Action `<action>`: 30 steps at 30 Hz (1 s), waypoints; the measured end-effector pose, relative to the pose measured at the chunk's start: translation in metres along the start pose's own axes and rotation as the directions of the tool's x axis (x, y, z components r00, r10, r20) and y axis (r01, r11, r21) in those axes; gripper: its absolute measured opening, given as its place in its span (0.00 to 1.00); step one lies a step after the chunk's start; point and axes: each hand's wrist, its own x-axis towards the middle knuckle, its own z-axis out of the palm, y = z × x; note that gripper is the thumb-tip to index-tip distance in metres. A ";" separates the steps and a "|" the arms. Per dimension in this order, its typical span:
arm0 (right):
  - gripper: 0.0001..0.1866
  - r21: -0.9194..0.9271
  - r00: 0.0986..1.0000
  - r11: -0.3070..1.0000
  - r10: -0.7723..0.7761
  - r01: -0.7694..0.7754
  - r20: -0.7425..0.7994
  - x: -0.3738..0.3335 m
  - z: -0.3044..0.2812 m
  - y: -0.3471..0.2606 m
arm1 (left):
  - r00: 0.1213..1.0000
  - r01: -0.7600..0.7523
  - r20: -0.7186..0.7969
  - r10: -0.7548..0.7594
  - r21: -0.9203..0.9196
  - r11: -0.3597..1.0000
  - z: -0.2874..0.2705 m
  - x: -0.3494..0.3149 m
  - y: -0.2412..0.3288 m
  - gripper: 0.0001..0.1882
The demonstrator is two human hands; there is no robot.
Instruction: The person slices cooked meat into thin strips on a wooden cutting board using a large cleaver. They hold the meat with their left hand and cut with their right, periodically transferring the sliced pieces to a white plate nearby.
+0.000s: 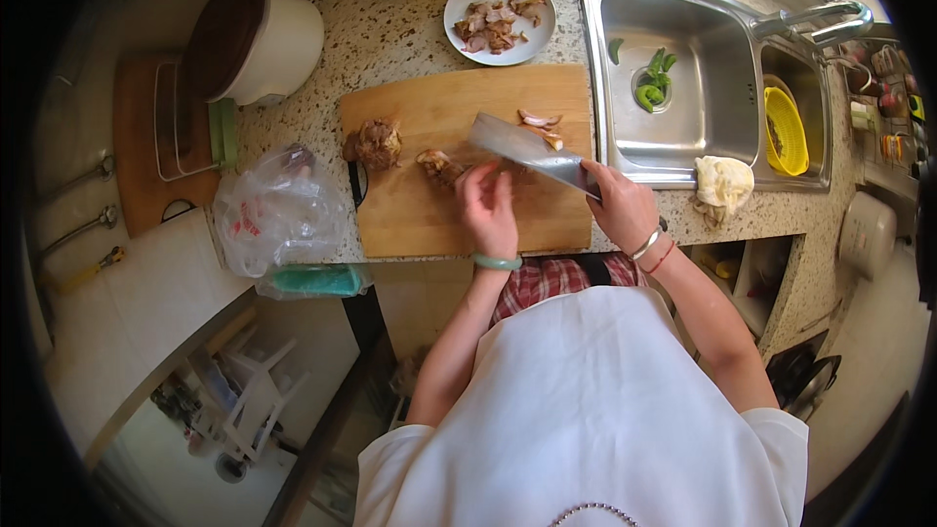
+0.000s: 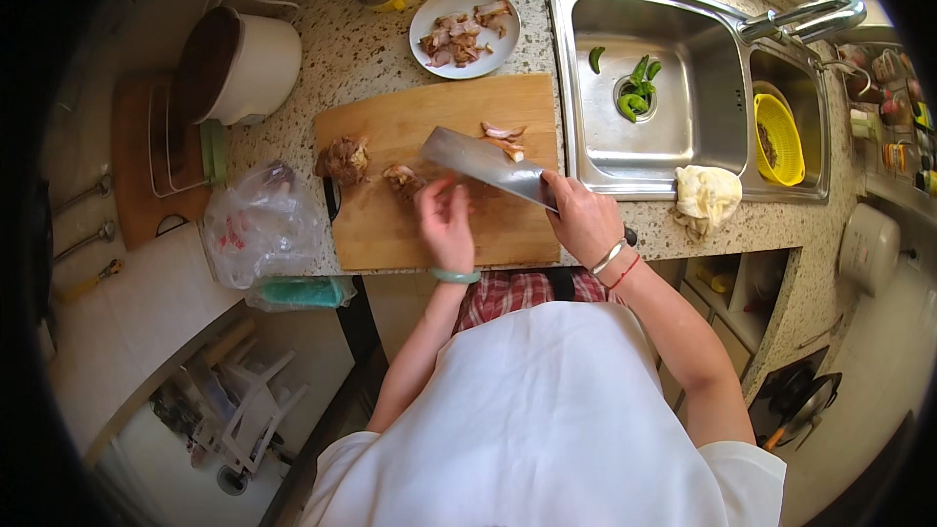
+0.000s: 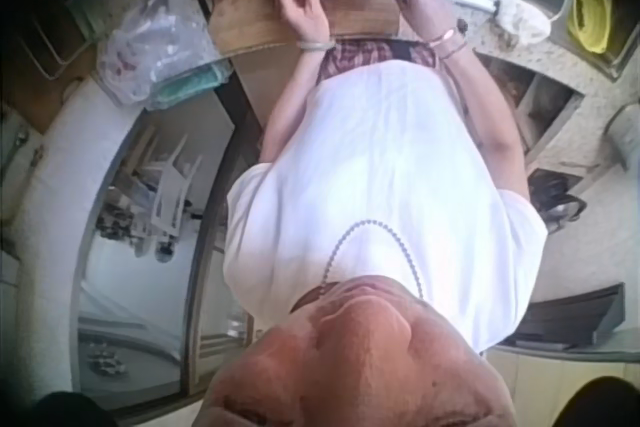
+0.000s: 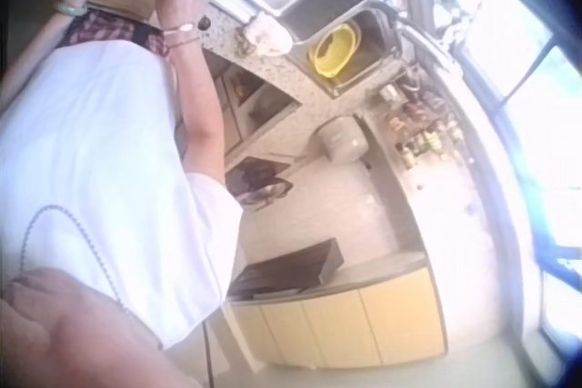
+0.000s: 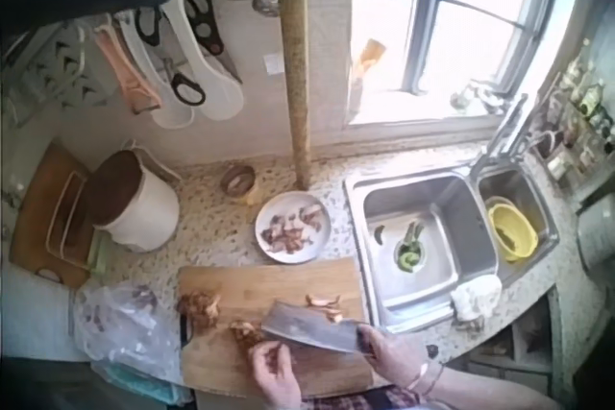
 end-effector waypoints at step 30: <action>0.27 0.668 0.772 0.402 0.436 -0.626 0.462 -0.044 -0.004 0.059 | 0.817 -0.264 0.539 -0.203 0.663 0.701 0.001 0.064 0.035 0.46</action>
